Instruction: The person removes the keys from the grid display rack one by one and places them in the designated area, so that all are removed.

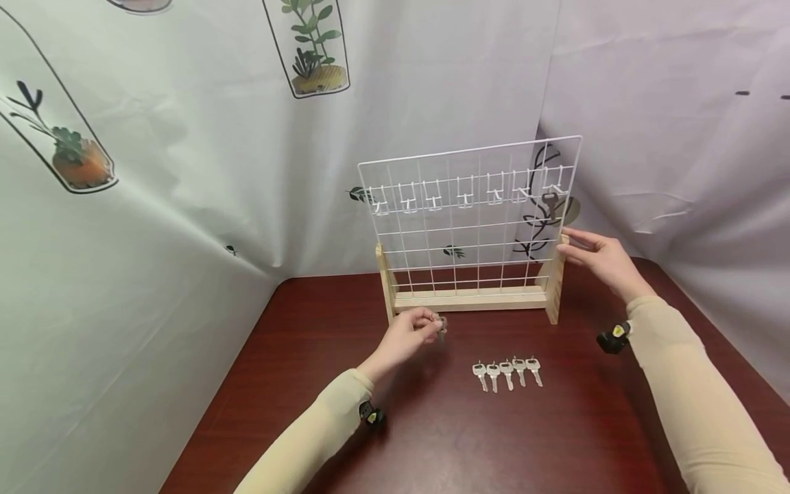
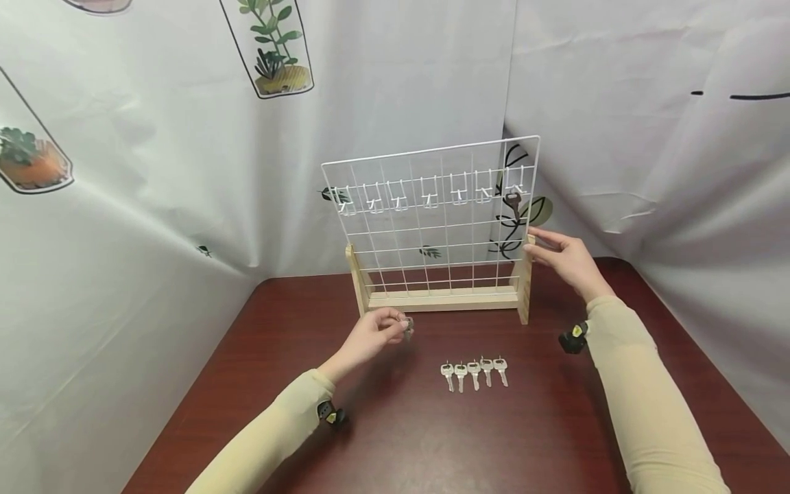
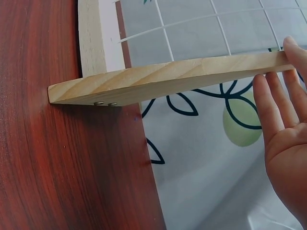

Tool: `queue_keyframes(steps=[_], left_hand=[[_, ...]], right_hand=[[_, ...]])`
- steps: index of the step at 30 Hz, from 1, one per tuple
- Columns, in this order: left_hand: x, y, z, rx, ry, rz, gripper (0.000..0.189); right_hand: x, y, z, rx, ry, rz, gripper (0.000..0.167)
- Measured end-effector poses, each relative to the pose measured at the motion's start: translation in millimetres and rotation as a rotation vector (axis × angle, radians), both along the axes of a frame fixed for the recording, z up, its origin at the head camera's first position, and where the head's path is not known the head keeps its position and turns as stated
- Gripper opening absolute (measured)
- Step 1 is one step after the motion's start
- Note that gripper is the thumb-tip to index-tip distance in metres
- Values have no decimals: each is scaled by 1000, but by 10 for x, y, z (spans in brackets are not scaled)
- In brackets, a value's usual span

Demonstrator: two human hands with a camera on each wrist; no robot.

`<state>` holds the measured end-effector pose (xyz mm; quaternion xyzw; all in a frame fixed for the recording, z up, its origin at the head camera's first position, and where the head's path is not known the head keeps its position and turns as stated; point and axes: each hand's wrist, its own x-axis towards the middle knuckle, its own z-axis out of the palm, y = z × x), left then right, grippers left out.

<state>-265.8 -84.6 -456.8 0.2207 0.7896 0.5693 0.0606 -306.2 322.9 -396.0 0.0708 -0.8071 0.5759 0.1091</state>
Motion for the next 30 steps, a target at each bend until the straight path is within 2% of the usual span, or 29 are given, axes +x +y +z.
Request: queue_keyframes(steps=[6,15,24,30], left_hand=[[75,-3,-121,-41,-16,-11,13],[159,31,-267,-136,-31,-49,8],[260,107,-398,-142,-99,-86,7],[273,137,-422,-122,-135,-89,7]], right_hand=[[-23,-23,2,-44,15,24,63],[-4,-15,-5,-33,4,10,63],[4,-5,-20,-2,-5,5,65],[11,4,-10,-7,-4,6,65]])
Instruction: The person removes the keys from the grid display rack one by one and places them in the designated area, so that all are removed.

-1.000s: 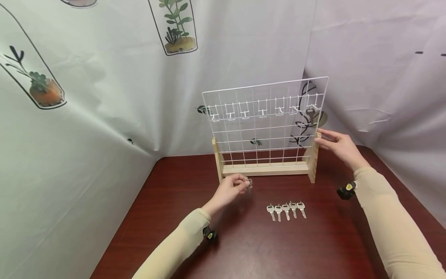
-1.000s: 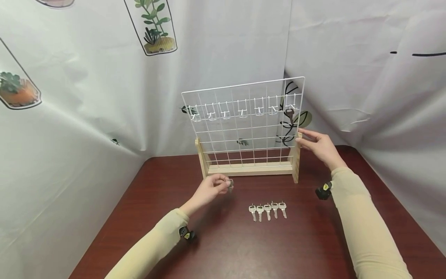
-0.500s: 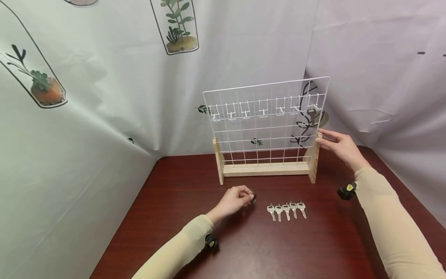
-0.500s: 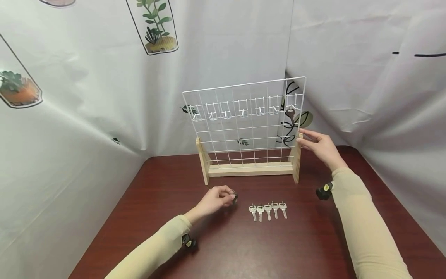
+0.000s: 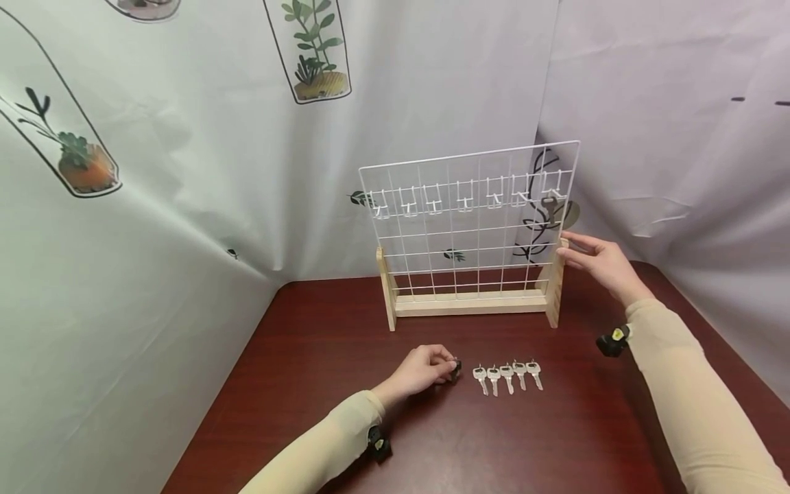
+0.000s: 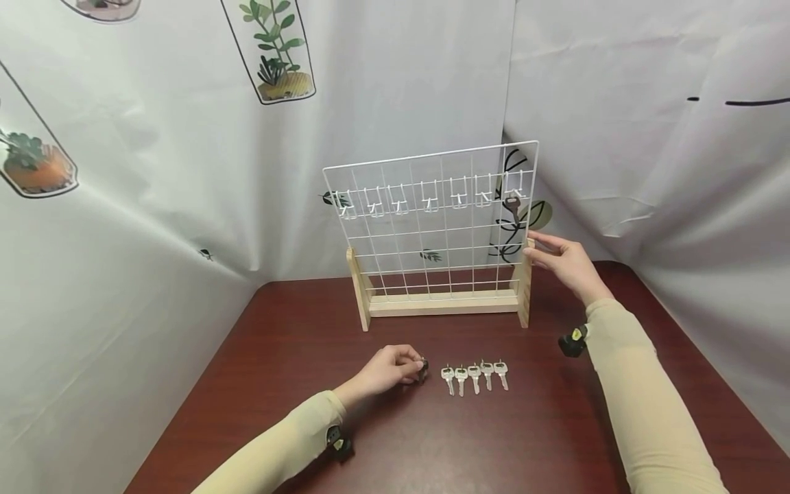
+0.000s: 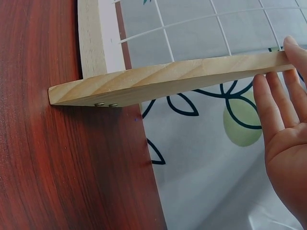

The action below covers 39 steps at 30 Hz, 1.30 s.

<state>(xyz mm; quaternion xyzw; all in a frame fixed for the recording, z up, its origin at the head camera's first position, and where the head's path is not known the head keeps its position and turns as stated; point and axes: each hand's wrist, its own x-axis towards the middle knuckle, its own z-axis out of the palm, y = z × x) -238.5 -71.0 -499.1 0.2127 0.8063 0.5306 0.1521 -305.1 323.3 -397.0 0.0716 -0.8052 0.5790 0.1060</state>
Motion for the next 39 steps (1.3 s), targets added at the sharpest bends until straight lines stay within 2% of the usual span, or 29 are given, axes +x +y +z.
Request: queue_keyframes(steps=[5,12,18,27,30,35,39], left_hand=[[-10,-3,-7,-6,13,1,8],[-47,-34,-4,-113,129,-3,9],[-76,-50,5,-190,199,4,9],[-121,-49,-6,-248,303,-29,10],[-129,-36,-9,-267,302,-33,9],[-149,-7,-20,-290,261,-20,7],[-155,7,-24,-308,265,-24,6]], right_hand=[[2,-2,-1,-3,-4,2,64],[-3,-9,-10,-17,7,5,63],[-13,-6,-14,-20,5,8,66],[-30,5,-3,-24,7,12,66],[-31,8,-3,-27,8,13,65],[-30,9,-1,-26,6,12,66],[-34,7,4,-26,-2,9,67]])
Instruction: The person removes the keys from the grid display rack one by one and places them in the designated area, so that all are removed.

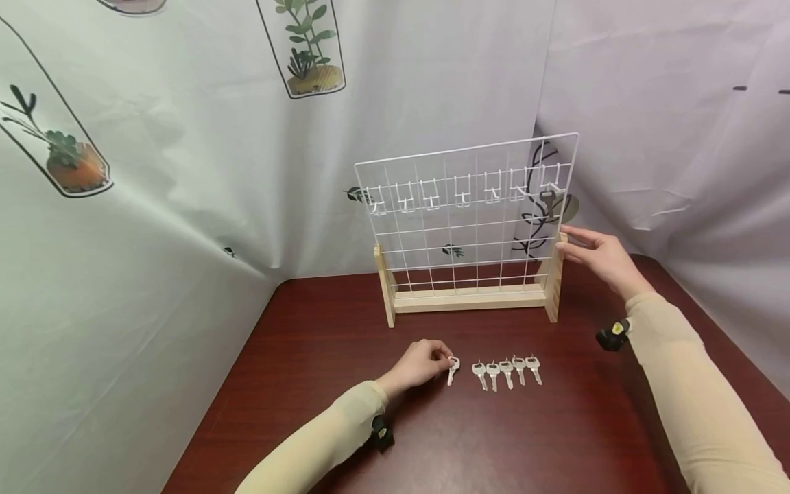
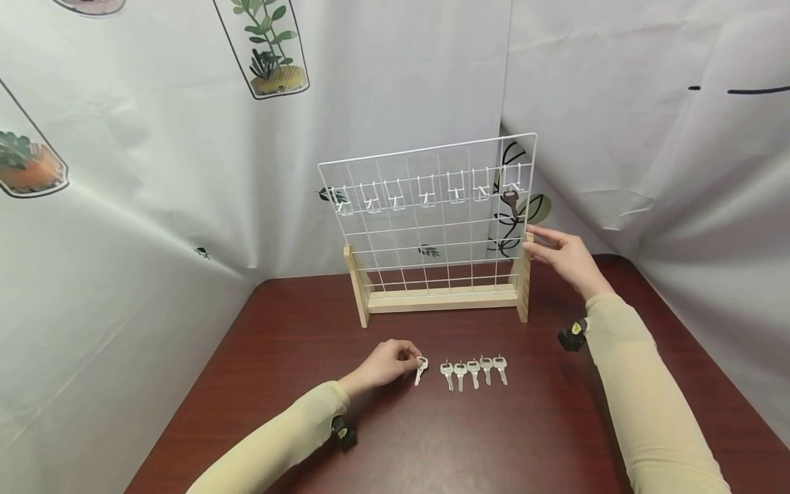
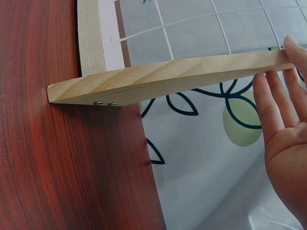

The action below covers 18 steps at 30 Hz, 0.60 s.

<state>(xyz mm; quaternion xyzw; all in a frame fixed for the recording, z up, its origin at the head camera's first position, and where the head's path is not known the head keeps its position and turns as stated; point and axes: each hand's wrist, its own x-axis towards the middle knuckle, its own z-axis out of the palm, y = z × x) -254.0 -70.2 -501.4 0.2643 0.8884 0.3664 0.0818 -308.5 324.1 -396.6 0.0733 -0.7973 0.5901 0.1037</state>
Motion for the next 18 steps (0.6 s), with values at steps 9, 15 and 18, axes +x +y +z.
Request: queue_keyframes(steps=[9,15,18], left_hand=[[-4,25,54,-11,-7,-14,4],[-30,35,26,-19,-11,-22,4],[-35,48,17,-21,-7,-30,4]], right_hand=[[-13,15,11,6,-12,-2,64],[-8,19,9,5,-19,-2,66],[-8,18,6,10,-20,-4,66]])
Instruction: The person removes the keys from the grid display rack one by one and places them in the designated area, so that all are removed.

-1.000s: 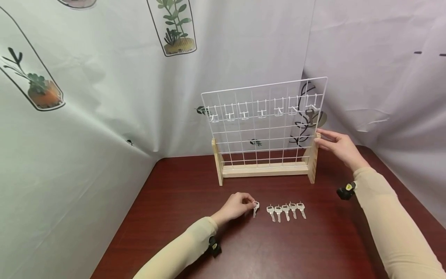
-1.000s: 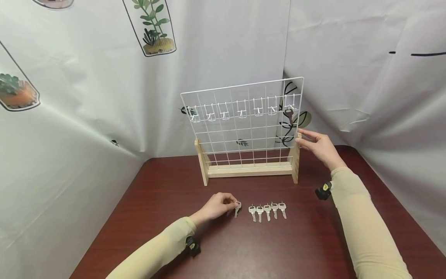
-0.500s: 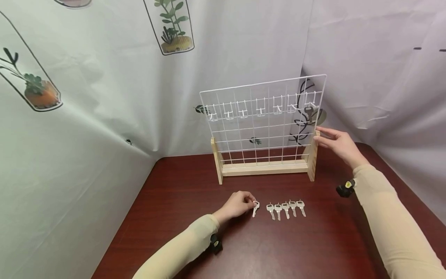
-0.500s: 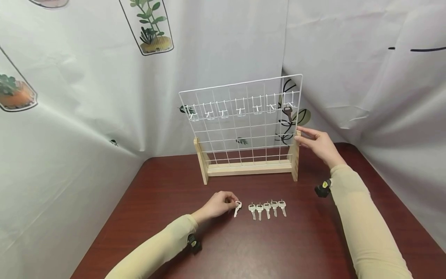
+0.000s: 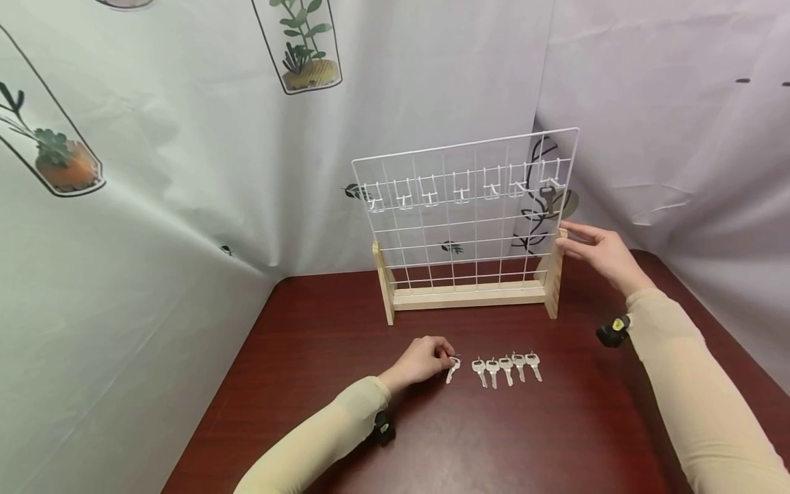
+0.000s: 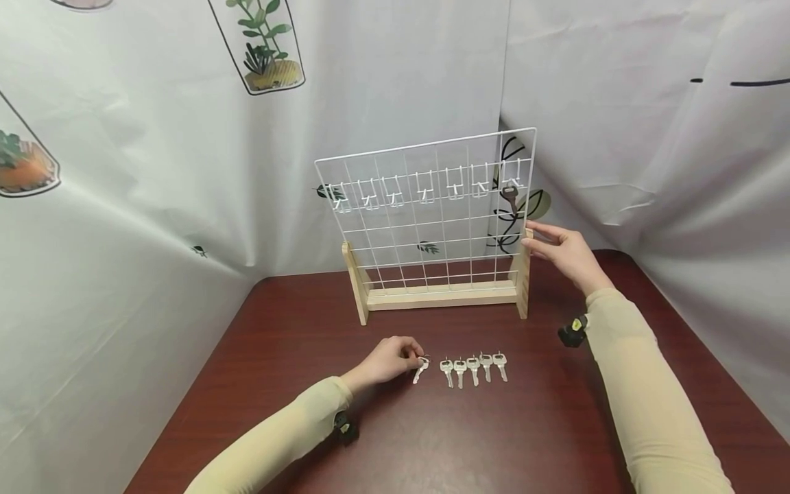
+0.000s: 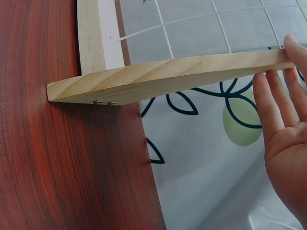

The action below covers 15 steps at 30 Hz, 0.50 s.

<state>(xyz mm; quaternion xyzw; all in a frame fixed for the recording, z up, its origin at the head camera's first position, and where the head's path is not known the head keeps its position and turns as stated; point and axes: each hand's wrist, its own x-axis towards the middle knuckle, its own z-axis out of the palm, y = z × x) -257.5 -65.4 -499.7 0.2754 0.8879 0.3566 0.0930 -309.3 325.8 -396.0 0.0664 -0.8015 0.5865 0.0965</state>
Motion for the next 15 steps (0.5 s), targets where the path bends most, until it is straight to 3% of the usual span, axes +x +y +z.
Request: queue_keyframes(steps=[9,15], left_hand=[[5,73,50,-15,-26,1,13],[-17,101,36,-55,10,-21,19]], right_hand=[[5,-3,3,11,11,1,64],[1,-16,6,1,19,3,63]])
